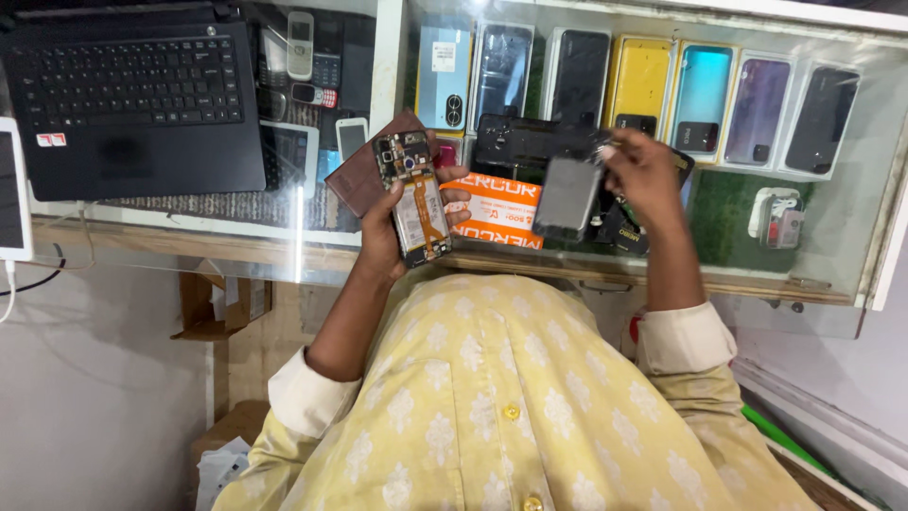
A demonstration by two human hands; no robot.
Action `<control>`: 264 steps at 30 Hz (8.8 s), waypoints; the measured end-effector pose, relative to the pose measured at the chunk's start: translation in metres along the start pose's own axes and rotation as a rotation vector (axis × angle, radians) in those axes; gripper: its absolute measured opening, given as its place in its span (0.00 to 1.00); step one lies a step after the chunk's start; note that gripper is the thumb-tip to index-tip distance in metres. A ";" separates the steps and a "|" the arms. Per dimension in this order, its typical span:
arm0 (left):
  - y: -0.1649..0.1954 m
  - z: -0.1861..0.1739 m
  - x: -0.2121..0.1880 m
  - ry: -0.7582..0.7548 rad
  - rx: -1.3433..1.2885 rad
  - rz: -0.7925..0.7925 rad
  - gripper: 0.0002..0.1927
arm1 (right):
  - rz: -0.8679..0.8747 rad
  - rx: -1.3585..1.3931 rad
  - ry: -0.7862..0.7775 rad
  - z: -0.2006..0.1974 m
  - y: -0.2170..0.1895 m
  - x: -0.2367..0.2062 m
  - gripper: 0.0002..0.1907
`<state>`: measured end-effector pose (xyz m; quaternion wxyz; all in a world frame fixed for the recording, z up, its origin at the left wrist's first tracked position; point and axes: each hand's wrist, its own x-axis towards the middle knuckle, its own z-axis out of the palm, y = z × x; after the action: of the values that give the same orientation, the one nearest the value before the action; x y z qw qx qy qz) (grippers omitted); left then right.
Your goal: The person disassembles a smartphone by removing the back cover and then uses a metal prying tool to detach internal components. The device is held and manipulated throughout the process on a glass display counter.
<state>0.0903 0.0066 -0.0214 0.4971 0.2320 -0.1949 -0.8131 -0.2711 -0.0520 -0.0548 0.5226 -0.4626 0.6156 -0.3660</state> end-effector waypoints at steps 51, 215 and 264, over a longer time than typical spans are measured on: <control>-0.039 -0.009 -0.002 0.006 -0.163 -0.025 0.44 | -0.060 -0.710 0.077 0.010 0.012 -0.034 0.17; -0.023 0.062 0.015 0.114 0.046 -0.181 0.22 | -0.031 0.498 -0.149 0.098 -0.101 -0.094 0.23; -0.044 0.051 0.013 0.036 0.218 -0.150 0.18 | -0.035 0.523 -0.053 0.101 -0.105 -0.123 0.14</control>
<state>0.0243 0.0183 -0.0067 0.4103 0.3131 -0.2555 -0.8175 -0.1489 0.0367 0.0615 0.6337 -0.3319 0.4782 -0.5095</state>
